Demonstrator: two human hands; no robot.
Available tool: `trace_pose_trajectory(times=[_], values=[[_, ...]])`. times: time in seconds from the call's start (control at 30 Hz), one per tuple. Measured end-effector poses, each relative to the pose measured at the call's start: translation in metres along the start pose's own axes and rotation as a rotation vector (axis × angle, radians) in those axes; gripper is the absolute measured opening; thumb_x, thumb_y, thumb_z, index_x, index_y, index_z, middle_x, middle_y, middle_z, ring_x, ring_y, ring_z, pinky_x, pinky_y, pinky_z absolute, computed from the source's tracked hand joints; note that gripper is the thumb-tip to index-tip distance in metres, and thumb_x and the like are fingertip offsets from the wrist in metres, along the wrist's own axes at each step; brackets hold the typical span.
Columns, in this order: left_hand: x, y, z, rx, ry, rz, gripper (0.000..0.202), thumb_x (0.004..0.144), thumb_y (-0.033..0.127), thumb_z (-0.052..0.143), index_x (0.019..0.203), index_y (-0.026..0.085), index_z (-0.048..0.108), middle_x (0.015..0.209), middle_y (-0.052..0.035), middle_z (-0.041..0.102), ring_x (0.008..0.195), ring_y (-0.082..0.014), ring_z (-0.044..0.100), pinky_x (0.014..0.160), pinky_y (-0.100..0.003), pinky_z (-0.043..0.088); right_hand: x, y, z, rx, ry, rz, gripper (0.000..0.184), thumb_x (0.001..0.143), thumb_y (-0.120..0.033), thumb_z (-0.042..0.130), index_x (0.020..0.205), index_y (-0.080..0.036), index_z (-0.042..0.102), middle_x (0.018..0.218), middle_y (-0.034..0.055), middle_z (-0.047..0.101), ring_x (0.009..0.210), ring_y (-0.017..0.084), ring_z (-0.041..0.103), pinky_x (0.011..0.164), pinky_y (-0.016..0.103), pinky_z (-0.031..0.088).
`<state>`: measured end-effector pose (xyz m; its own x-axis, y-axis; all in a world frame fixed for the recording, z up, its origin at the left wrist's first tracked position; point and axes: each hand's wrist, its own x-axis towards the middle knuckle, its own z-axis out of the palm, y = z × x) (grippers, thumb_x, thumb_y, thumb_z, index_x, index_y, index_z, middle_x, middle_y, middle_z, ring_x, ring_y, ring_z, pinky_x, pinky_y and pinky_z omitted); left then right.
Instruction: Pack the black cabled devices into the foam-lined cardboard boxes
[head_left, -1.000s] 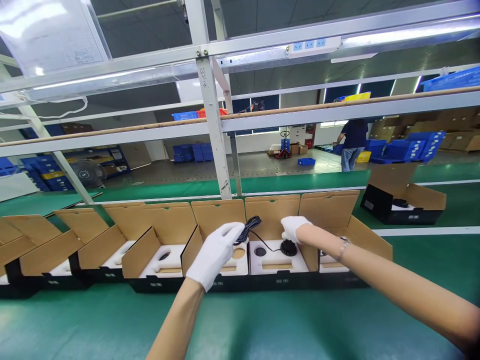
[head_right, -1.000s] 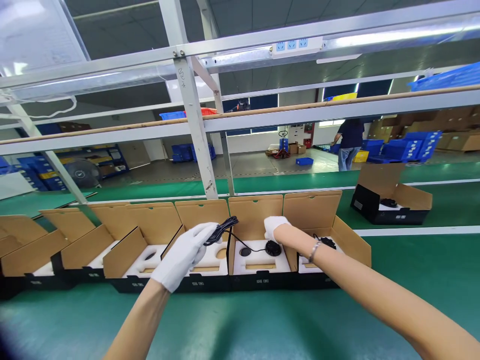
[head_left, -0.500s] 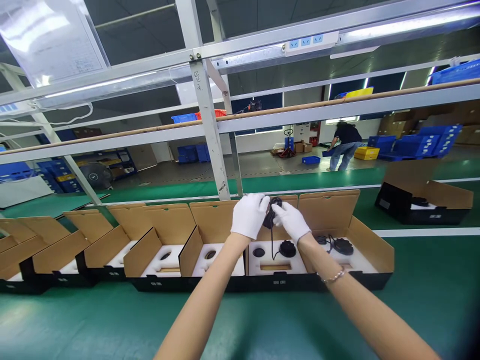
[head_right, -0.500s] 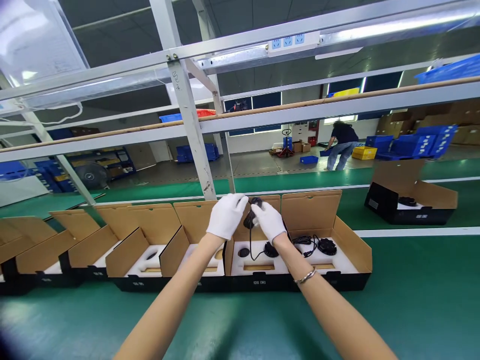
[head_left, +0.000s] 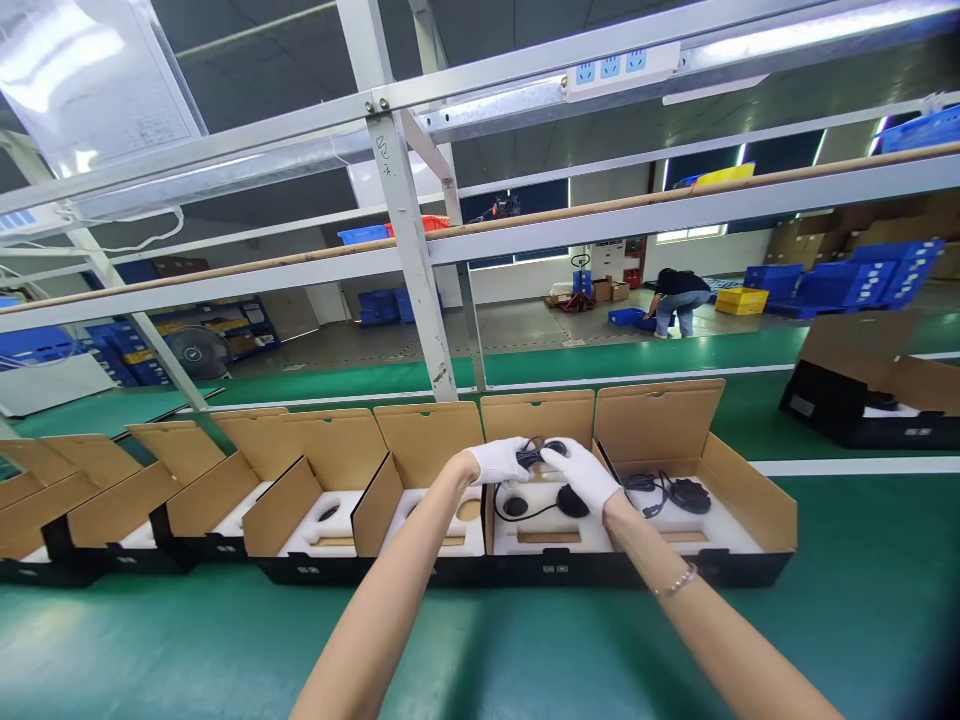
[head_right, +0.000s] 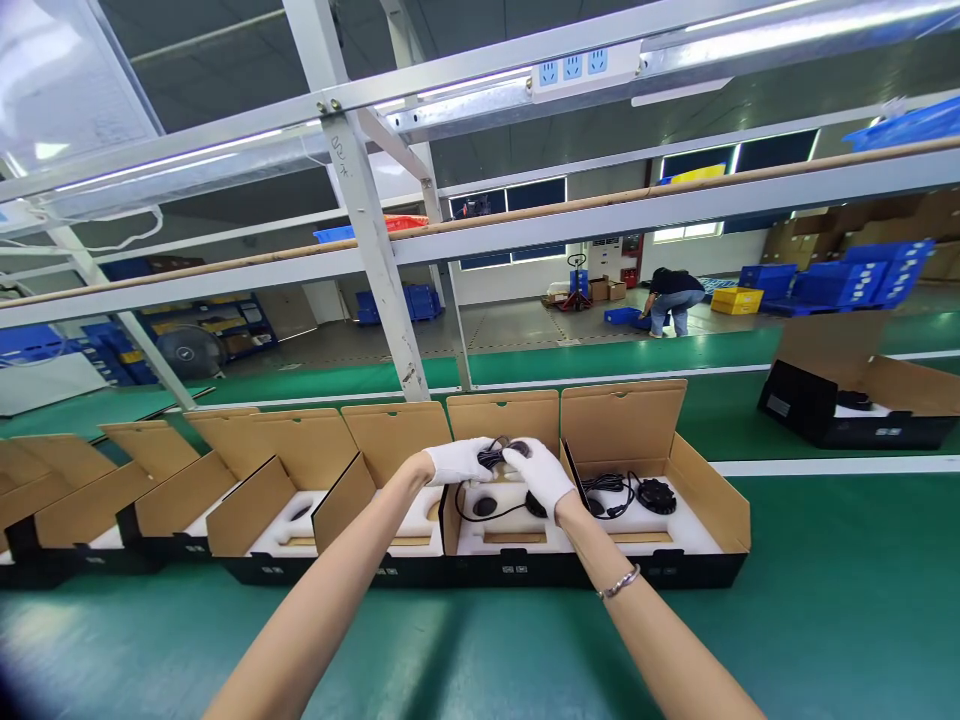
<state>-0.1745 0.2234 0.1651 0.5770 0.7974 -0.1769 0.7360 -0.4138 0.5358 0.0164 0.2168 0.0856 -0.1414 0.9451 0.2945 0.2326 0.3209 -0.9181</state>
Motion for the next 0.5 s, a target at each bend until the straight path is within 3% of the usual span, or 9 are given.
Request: trace_pose_trajectory(times=[0.1, 0.13, 0.2, 0.3, 0.4, 0.5], values=[[-0.004, 0.005, -0.009, 0.061, -0.098, 0.011, 0.027, 0.091, 0.03, 0.07, 0.112, 0.016, 0.063, 0.092, -0.0011, 0.065, 0.07, -0.0129, 0.059, 0.067, -0.029, 0.055, -0.009, -0.025, -0.016, -0.396, -0.043, -0.196, 0.073, 0.08, -0.026, 0.072, 0.148, -0.021, 0.048, 0.162, 0.0146, 0.036, 0.142, 0.036, 0.043, 0.119, 0.054, 0.033], [-0.004, 0.007, -0.012, 0.084, -0.123, 0.014, 0.025, 0.091, 0.03, 0.07, 0.11, 0.015, 0.064, 0.091, -0.0008, 0.065, 0.07, -0.0129, 0.059, 0.066, -0.029, 0.055, -0.011, -0.034, -0.019, -0.564, -0.122, -0.288, 0.076, 0.08, -0.027, 0.075, 0.15, -0.022, 0.046, 0.164, 0.0138, 0.034, 0.143, 0.037, 0.041, 0.118, 0.052, 0.034], [0.0, 0.012, -0.015, 0.139, -0.154, 0.015, 0.023, 0.091, 0.031, 0.071, 0.105, 0.014, 0.065, 0.092, -0.0009, 0.066, 0.074, -0.0144, 0.061, 0.069, -0.03, 0.056, -0.012, -0.05, -0.021, -0.852, -0.292, -0.362, 0.076, 0.086, -0.036, 0.073, 0.154, -0.022, 0.041, 0.154, 0.016, 0.048, 0.134, 0.036, 0.052, 0.109, 0.047, 0.044], [0.007, 0.015, -0.016, 0.244, -0.144, -0.012, 0.023, 0.092, 0.033, 0.07, 0.105, 0.014, 0.065, 0.096, -0.0022, 0.067, 0.083, -0.017, 0.064, 0.077, -0.034, 0.058, -0.006, -0.059, -0.015, -1.035, -0.343, -0.233, 0.063, 0.096, -0.036, 0.063, 0.152, -0.018, 0.041, 0.127, 0.0171, 0.068, 0.113, 0.033, 0.067, 0.092, 0.041, 0.051], [0.012, 0.013, -0.01, 0.391, -0.07, -0.099, 0.023, 0.093, 0.032, 0.068, 0.108, 0.015, 0.065, 0.101, -0.0039, 0.068, 0.09, -0.0187, 0.065, 0.084, -0.038, 0.058, 0.004, -0.05, -0.003, -1.109, -0.322, -0.125, 0.033, 0.098, -0.027, 0.059, 0.127, -0.013, 0.062, 0.113, 0.0178, 0.072, 0.103, 0.033, 0.07, 0.084, 0.04, 0.053], [0.014, 0.011, 0.004, 0.549, 0.026, -0.234, 0.027, 0.093, 0.033, 0.069, 0.113, 0.015, 0.064, 0.11, -0.007, 0.067, 0.098, -0.0213, 0.066, 0.089, -0.042, 0.058, 0.01, -0.032, 0.013, -1.165, -0.32, -0.033, 0.02, 0.098, -0.022, 0.058, 0.11, -0.011, 0.069, 0.107, 0.0161, 0.074, 0.1, 0.03, 0.071, 0.084, 0.04, 0.054]])
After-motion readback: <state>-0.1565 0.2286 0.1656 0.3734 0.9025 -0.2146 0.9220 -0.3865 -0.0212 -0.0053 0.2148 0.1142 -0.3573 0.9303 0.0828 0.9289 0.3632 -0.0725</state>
